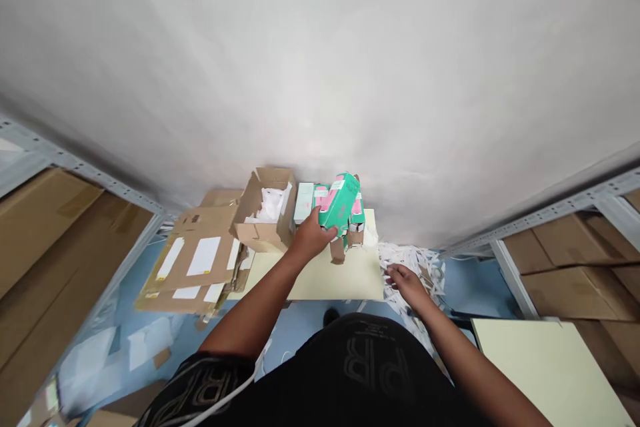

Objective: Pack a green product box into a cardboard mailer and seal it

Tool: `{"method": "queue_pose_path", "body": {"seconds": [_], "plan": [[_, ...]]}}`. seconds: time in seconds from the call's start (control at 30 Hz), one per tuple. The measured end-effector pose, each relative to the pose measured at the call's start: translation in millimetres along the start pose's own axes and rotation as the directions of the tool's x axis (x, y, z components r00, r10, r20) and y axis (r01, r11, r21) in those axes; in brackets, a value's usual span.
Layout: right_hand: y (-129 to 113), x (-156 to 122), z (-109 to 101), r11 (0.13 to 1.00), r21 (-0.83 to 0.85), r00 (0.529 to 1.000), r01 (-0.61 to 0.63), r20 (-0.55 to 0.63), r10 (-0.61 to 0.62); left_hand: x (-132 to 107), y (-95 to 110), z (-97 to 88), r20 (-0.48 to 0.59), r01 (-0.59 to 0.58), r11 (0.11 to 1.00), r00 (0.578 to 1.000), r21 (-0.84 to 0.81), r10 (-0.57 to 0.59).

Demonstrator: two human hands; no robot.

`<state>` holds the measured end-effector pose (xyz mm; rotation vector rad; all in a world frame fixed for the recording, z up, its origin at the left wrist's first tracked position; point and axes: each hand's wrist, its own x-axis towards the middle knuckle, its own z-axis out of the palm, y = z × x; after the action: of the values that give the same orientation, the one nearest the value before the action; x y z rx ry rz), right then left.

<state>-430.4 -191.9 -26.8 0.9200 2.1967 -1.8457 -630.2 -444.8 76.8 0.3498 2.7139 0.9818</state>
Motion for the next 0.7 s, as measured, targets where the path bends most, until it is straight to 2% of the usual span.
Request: {"method": "queue_pose_path", "body": {"seconds": [0.1, 0.2, 0.27, 0.33, 0.4, 0.5, 0.6, 0.7], "plan": [[-37, -7, 3, 0.966, 0.258, 0.999, -0.027, -0.024, 0.034, -16, 28, 24.1, 0.088, -0.119, 0.992, 0.989, -0.035, 0.122], [-65, -16, -7, 0.872, 0.488, 0.998, -0.027, -0.044, 0.055, -29, 57, 61.3, 0.172, -0.261, 0.964, 0.949, -0.049, 0.266], [-73, -22, -20, 0.826, 0.564, 0.990, 0.002, -0.115, 0.077, -38, 76, 89.9, 0.227, -0.349, 0.937, 0.912, -0.014, 0.343], [-70, -29, -38, 0.800, 0.600, 0.970, 0.017, -0.203, 0.132, -51, 95, 119.2, 0.276, -0.449, 0.891, 0.865, 0.057, 0.419], [-56, -37, -60, 0.784, 0.621, 0.944, 0.010, -0.263, 0.197, -67, 115, 147.5, 0.328, -0.566, 0.816, 0.797, 0.116, 0.507], [-21, -53, -98, 0.764, 0.645, 0.906, 0.008, -0.329, 0.268, -93, 144, 186.4, 0.425, -0.689, 0.711, 0.690, 0.137, 0.586], [25, -78, -144, 0.738, 0.672, 0.847, 0.061, -0.427, 0.318, -118, 174, 222.7, 0.533, -0.750, 0.661, 0.574, 0.036, 0.622], [76, -112, -198, 0.702, 0.699, 0.781, 0.134, -0.511, 0.359, -137, 203, 261.4, 0.627, -0.738, 0.662, 0.456, -0.130, 0.632]]}}
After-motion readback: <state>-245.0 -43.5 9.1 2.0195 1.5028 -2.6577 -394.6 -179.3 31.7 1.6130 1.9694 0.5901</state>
